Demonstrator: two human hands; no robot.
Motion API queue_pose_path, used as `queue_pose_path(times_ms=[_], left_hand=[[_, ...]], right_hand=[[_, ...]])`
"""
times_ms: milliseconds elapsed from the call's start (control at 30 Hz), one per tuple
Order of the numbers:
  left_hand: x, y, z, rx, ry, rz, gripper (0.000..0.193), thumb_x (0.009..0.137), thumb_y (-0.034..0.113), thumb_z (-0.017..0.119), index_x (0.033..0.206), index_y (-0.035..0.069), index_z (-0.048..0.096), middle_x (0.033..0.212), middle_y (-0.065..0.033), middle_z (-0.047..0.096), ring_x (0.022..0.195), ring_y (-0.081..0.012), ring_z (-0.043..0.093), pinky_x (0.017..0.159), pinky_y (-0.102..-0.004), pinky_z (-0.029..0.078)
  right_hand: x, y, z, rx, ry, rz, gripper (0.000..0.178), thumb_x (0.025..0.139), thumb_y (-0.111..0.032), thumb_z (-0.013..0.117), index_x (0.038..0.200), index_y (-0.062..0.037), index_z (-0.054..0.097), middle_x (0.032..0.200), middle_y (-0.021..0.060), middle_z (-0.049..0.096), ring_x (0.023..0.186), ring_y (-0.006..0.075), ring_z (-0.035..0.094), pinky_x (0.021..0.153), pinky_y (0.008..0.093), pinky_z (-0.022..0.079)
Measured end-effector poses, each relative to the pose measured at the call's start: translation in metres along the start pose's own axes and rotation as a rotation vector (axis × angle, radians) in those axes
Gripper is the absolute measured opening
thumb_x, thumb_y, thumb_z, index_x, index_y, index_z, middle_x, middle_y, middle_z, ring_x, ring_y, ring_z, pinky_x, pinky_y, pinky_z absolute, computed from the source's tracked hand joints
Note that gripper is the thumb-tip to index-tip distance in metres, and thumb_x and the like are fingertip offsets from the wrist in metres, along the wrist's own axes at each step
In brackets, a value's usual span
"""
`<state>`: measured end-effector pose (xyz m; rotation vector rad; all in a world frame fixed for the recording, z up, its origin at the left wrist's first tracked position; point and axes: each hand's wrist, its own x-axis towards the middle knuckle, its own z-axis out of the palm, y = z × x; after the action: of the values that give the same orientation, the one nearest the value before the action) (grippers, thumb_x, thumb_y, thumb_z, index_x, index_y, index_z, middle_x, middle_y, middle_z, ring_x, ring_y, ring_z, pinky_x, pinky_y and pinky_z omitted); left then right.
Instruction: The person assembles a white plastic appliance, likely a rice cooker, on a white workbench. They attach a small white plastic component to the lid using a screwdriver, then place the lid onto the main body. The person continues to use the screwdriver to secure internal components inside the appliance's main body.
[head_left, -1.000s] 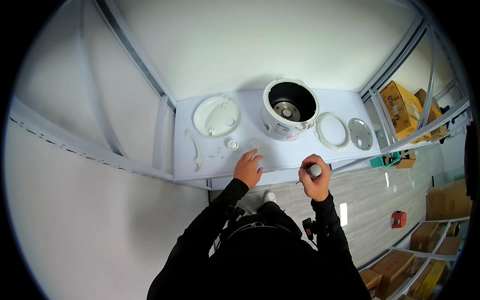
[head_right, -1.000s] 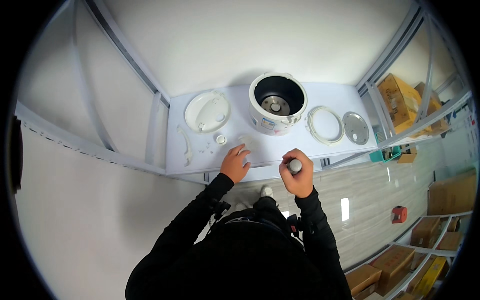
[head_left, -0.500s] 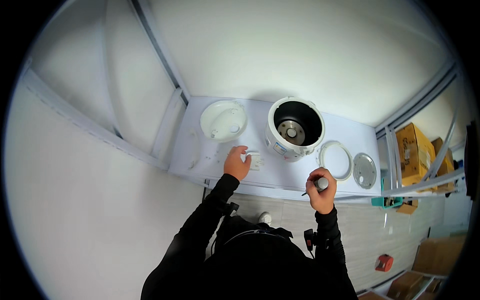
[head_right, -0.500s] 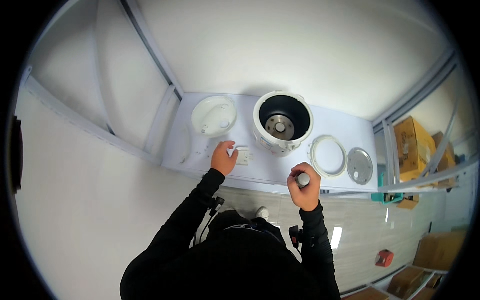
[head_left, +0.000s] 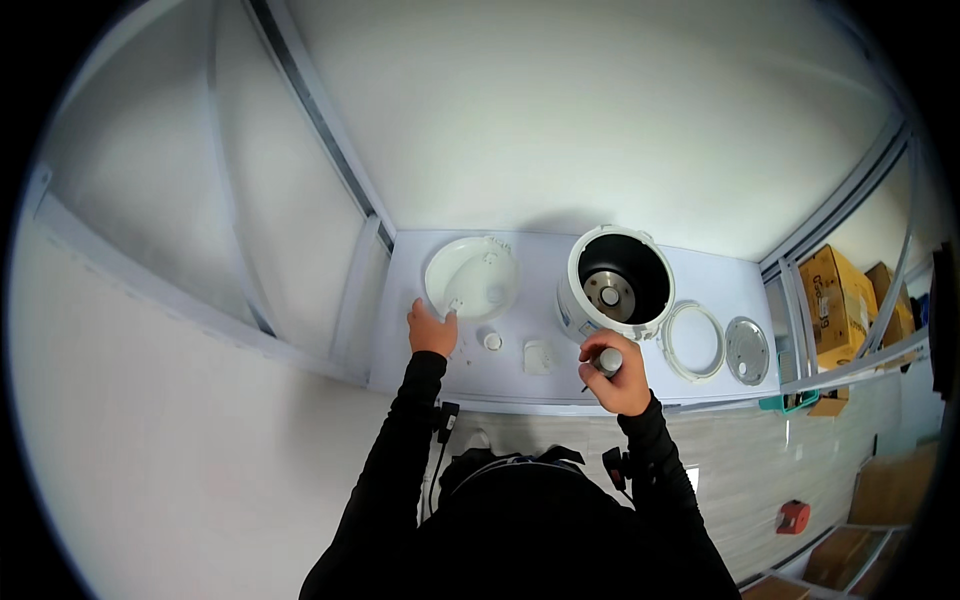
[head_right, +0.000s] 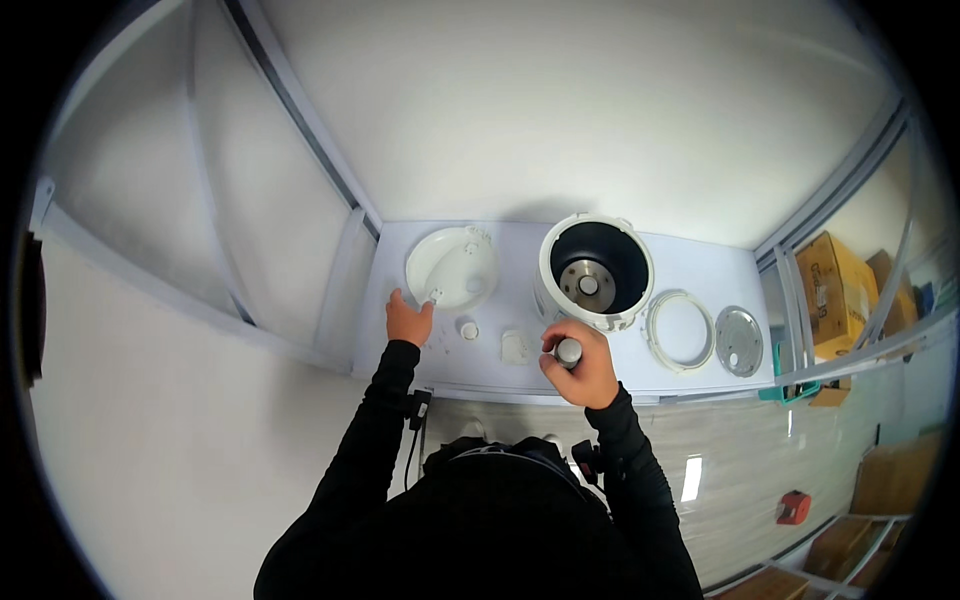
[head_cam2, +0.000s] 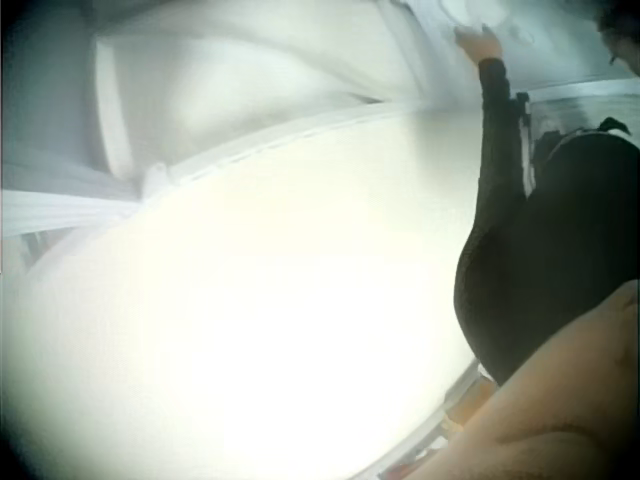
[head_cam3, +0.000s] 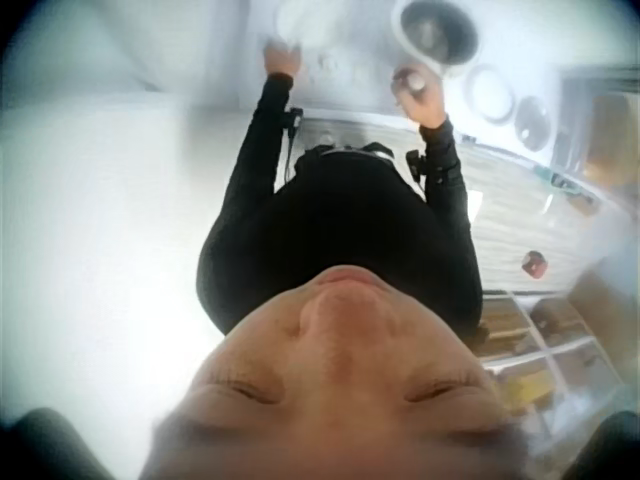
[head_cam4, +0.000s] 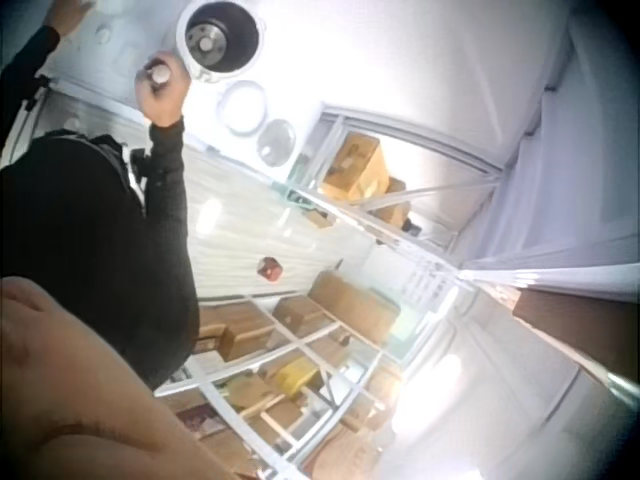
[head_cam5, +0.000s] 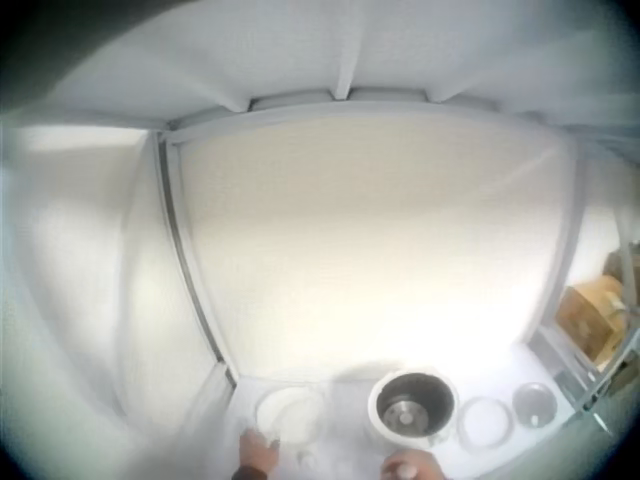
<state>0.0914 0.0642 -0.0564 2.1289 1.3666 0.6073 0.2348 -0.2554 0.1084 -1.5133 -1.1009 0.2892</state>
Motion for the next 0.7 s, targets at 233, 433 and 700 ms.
queue_pose_path(times_ms=[233,433,700], left_hand=[[0.045,-0.01,0.012,0.012,-0.29,0.082,0.083,0.086,0.027,0.077,0.147,-0.009,0.034,0.125,-0.0308,0.063,0.118,-0.0455,0.063,0.101,-0.0504,0.051],[0.056,-0.006,0.02,0.004,-0.366,0.059,0.07,0.089,0.019,0.072,0.142,-0.011,0.038,0.12,-0.0305,0.067,0.111,-0.0462,0.067,0.097,-0.0513,0.054],[0.054,0.036,-0.02,-0.659,-0.446,-0.206,0.051,0.093,-0.001,0.053,0.143,-0.008,0.044,0.128,-0.0247,0.065,0.111,-0.0355,0.071,0.09,-0.0442,0.06]], right_hand=[[0.018,-0.01,0.039,0.033,0.106,0.03,0.022,0.078,0.001,0.068,0.1,-0.003,0.064,0.086,0.0058,0.065,0.074,0.0147,0.06,0.067,0.0296,0.048],[0.01,-0.009,0.061,-0.079,0.17,0.095,0.025,0.078,-0.004,0.074,0.102,-0.0025,0.065,0.084,0.0107,0.067,0.076,0.0246,0.066,0.072,0.0347,0.052],[0.006,-0.007,0.07,-0.134,0.224,0.069,0.027,0.078,-0.004,0.075,0.103,-0.0026,0.066,0.085,0.011,0.068,0.077,0.026,0.067,0.072,0.0354,0.052]])
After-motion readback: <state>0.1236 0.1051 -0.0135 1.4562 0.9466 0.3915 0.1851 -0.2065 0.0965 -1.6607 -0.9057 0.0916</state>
